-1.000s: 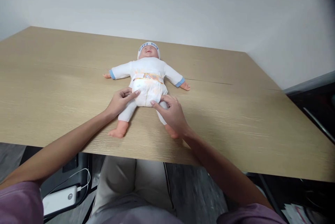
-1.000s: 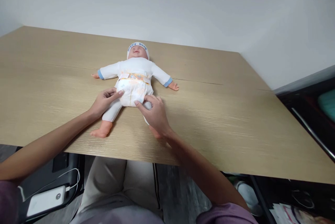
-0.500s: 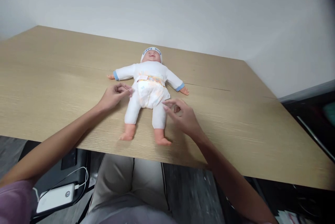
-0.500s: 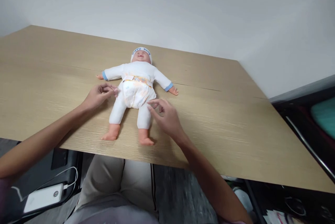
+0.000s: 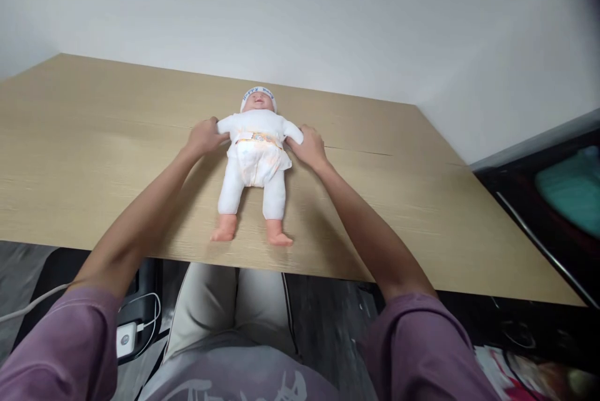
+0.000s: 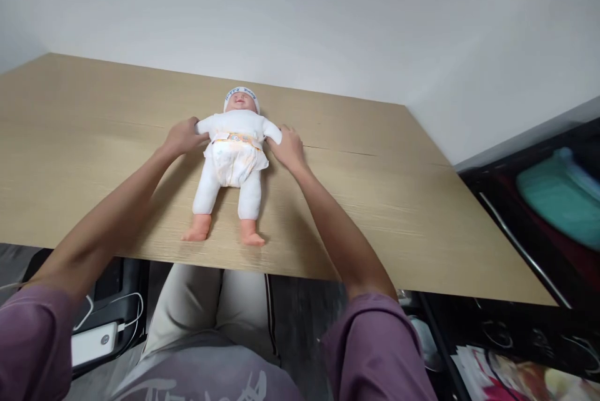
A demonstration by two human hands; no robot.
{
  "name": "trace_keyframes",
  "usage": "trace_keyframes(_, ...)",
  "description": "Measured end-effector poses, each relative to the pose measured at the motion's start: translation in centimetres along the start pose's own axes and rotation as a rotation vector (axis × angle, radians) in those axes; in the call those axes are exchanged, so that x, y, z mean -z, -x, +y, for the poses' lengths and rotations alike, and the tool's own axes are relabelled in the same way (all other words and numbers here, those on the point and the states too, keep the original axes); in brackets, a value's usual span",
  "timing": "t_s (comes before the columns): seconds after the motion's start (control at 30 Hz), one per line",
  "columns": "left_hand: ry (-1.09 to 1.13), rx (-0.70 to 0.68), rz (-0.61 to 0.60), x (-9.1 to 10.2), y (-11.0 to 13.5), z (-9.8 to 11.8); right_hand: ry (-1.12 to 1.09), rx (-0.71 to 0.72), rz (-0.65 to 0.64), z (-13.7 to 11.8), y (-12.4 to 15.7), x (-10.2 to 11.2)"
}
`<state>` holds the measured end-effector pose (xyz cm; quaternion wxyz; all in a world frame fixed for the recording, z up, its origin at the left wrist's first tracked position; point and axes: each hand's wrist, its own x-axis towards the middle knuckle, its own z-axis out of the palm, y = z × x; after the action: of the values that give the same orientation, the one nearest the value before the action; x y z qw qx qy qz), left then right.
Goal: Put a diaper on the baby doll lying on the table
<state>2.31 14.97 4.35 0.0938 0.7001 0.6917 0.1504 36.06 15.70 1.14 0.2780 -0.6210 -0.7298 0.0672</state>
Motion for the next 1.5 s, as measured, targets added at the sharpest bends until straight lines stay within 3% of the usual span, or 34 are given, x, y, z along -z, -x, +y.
trace_keyframes(0.07, 0.010, 0.036, 0.056, 1.0, 2.7, 0.7, -0.015, 0.000, 0.019, -1.0, 0.7, 1.5)
trace_keyframes(0.17, 0.104, 0.058, 0.143, 2.8, 9.8, 1.6, -0.069, 0.089, 0.001, -1.9, 3.6, 5.6)
trace_keyframes(0.27, 0.218, 0.015, 0.179, 3.5, 20.0, 2.5, -0.132, 0.219, -0.014, -2.8, 8.8, 10.6)
trace_keyframes(0.4, 0.291, -0.108, -0.069, 1.4, 35.8, 2.6, -0.201, 0.360, -0.110, -4.5, 19.3, 15.7)
trace_keyframes(0.53, 0.373, -0.070, -0.350, -2.3, 49.0, 0.5, -0.088, 0.383, -0.223, -7.3, 31.4, 16.0)
trace_keyframes(0.6, 0.369, -0.011, -0.411, -3.8, 53.2, -0.9, -0.041, 0.380, -0.276, -8.5, 36.2, 14.5)
trace_keyframes(0.67, 0.335, 0.045, -0.439, -4.8, 55.6, -2.0, -0.018, 0.374, -0.314, -9.2, 39.3, 12.1)
trace_keyframes(0.77, 0.229, 0.102, -0.441, -5.2, 56.3, -2.5, -0.019, 0.321, -0.371, -8.8, 40.5, 7.5)
trace_keyframes(0.9, 0.123, 0.097, -0.469, -5.6, 54.9, -2.5, -0.070, 0.202, -0.502, -6.1, 40.0, 1.4)
trace_keyframes(1.0, 0.045, 0.006, -0.492, -5.5, 53.6, -2.7, -0.093, 0.095, -0.518, -3.7, 41.2, -1.0)
trace_keyframes(1.1, -0.114, -0.130, -0.461, -4.3, 52.2, -2.2, -0.216, 0.043, -0.444, -2.2, 43.3, -0.7)
trace_keyframes(1.23, -0.136, -0.309, -0.313, -3.0, 48.6, 0.8, -0.523, -0.020, -0.556, -2.1, 45.2, 1.3)
trace_keyframes(1.3, 0.042, -0.506, -0.319, -3.7, 46.4, 2.5, -0.570, -0.054, -0.553, -2.5, 45.6, 1.7)
trace_keyframes(1.4, 0.316, -0.777, -0.456, -6.2, 43.8, 4.1, -0.547, -0.056, -0.479, -2.6, 45.7, 1.1)
trace_keyframes(1.5, 0.386, -0.836, -0.535, -8.6, 42.6, 4.7, -0.517, -0.055, -0.448, -2.0, 45.6, -0.1)
